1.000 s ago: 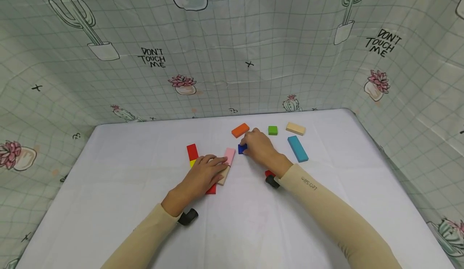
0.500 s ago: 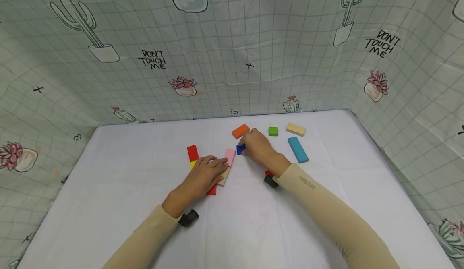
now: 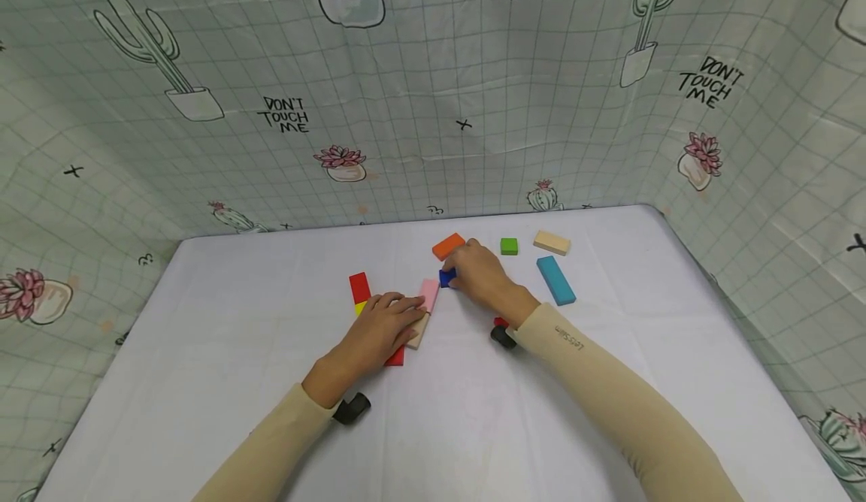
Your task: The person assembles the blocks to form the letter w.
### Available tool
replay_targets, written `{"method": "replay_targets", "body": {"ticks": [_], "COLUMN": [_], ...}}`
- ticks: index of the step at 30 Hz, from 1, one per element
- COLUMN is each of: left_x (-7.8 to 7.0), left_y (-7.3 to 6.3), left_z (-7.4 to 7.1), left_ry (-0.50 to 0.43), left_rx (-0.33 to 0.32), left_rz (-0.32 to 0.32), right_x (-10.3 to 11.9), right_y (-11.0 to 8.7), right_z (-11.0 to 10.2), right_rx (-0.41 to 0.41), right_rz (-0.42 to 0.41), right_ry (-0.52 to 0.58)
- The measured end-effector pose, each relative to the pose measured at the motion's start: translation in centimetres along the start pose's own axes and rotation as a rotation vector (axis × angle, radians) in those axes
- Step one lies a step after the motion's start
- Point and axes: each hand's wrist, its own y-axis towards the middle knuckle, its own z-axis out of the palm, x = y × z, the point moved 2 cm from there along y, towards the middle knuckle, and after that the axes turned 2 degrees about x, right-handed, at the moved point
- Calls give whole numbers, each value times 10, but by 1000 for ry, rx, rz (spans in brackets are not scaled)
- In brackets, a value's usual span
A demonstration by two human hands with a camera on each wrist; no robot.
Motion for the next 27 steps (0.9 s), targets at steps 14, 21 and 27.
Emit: {"method": "replay_targets", "body": {"ticks": [14, 21, 27], "left_x": [1, 0, 0], "left_y": [-1, -1, -1], "left_z": [0, 0, 0], "left_ry": [-12, -6, -7], "left_rx": [-17, -18, -22], "left_rz": [10, 11, 11], "right_x": [1, 2, 3], "right_y": [1, 1, 0], "right_z": [2, 1, 1], "right_rx": [6, 7, 11], "right_rz": [17, 13, 7], "right_ry": [-18, -28, -34]}}
